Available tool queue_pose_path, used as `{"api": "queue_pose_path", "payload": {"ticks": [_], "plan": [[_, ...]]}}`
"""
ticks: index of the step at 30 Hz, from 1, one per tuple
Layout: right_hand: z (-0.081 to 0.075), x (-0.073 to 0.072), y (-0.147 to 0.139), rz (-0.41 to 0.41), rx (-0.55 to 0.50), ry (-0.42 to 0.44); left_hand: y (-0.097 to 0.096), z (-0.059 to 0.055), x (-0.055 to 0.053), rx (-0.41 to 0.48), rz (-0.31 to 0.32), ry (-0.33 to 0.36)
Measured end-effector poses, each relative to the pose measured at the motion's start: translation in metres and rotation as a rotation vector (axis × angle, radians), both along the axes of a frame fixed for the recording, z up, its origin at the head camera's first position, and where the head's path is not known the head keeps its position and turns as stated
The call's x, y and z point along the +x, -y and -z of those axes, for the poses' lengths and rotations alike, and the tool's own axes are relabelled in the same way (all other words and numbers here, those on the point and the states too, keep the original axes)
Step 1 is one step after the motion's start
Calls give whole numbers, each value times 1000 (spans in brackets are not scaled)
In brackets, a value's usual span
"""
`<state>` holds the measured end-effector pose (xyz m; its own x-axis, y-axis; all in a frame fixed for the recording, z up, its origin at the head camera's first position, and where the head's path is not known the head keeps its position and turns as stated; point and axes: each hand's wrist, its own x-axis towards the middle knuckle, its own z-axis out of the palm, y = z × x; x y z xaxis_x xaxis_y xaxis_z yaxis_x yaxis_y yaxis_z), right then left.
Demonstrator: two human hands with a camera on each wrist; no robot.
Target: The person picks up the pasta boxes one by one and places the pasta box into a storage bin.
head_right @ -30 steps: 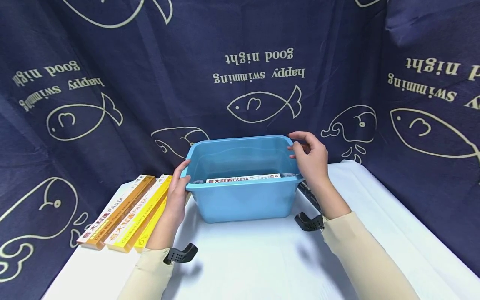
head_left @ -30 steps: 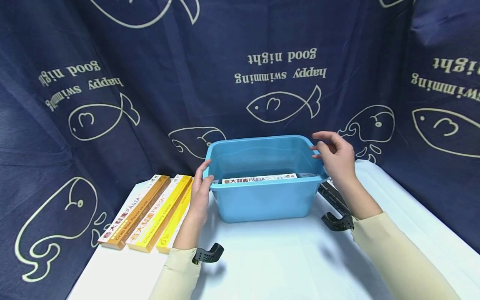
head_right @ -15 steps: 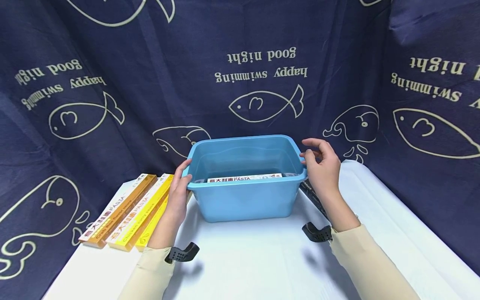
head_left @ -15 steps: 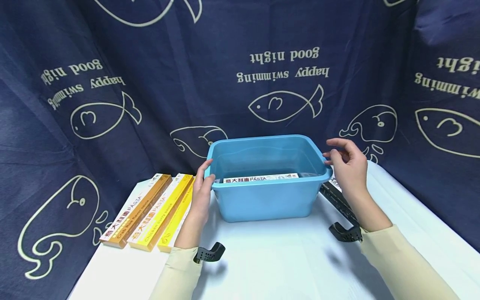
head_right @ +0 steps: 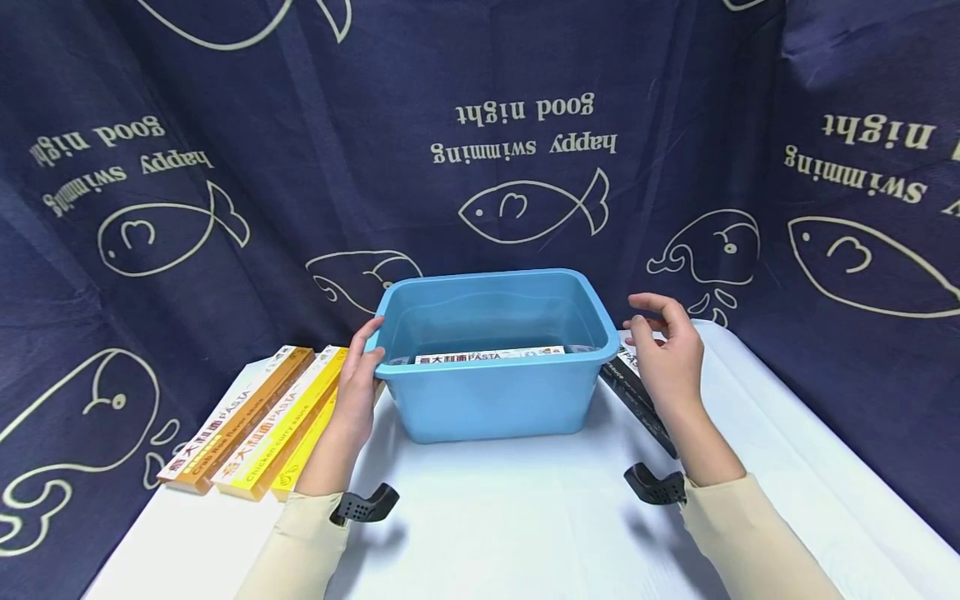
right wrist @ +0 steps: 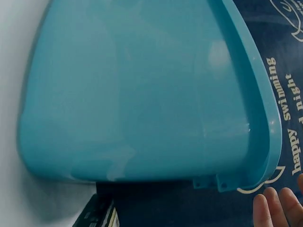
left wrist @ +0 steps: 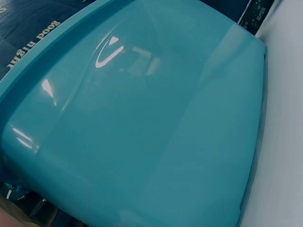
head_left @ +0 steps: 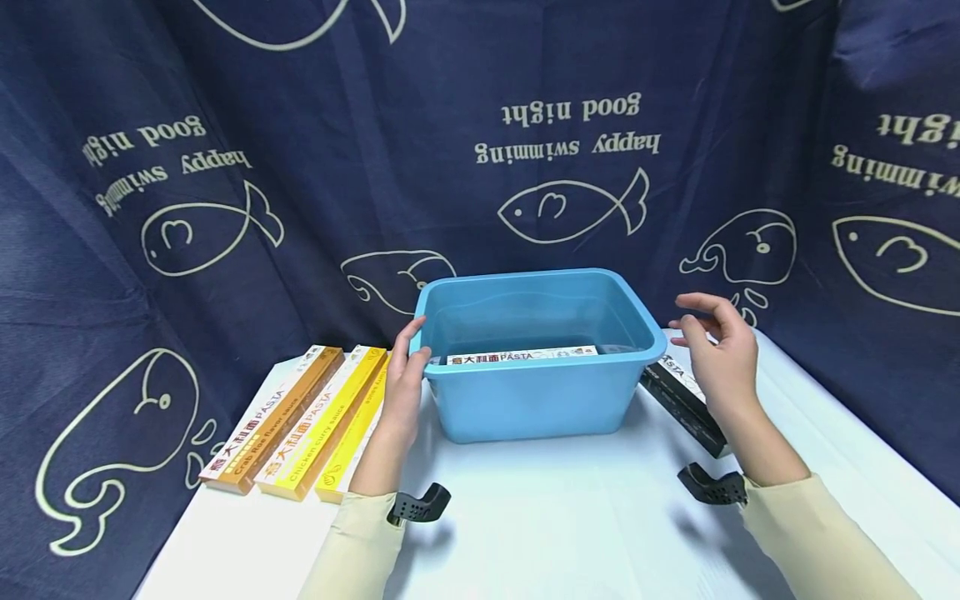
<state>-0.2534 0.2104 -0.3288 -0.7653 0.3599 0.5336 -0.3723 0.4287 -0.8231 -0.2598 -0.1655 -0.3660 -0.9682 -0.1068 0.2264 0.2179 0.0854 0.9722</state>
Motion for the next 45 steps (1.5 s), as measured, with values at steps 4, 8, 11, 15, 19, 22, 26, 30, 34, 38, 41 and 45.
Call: {"api": "queue_pose_path", "payload": {"ticks": [4,8,11,15,19,22,26,30,34,38,41,45], "plan": [[7,1,-6,0,2,12,0,0,0,-3,2,2],[14,1,-12,-8,15,29,0,0,0,-4,-4,-1],[19,1,-17,-17,23,46,0,0,0,-5,-1,-2],[24,3,-24,-46,26,72,-1,0,0,-4,3,0],[29,5,-28,-69,38,102,-1,0,0,-4,2,1],[34,7,-32,-69,76,133,0,1,0,-6,1,2],[40,8,-37,-75,130,158,0,2,-1,-6,-2,-1],[48,8,-44,-88,161,150,1,2,-2,-4,5,0],[55,9,-51,-98,205,163,1,3,-2,0,10,-3],[61,9,-58,-92,259,227,0,3,-2,-1,7,-12],[66,9,-62,-99,289,278,1,3,-2,0,6,-16],[72,9,-69,-119,331,318,2,3,-3,0,4,-15]]}}
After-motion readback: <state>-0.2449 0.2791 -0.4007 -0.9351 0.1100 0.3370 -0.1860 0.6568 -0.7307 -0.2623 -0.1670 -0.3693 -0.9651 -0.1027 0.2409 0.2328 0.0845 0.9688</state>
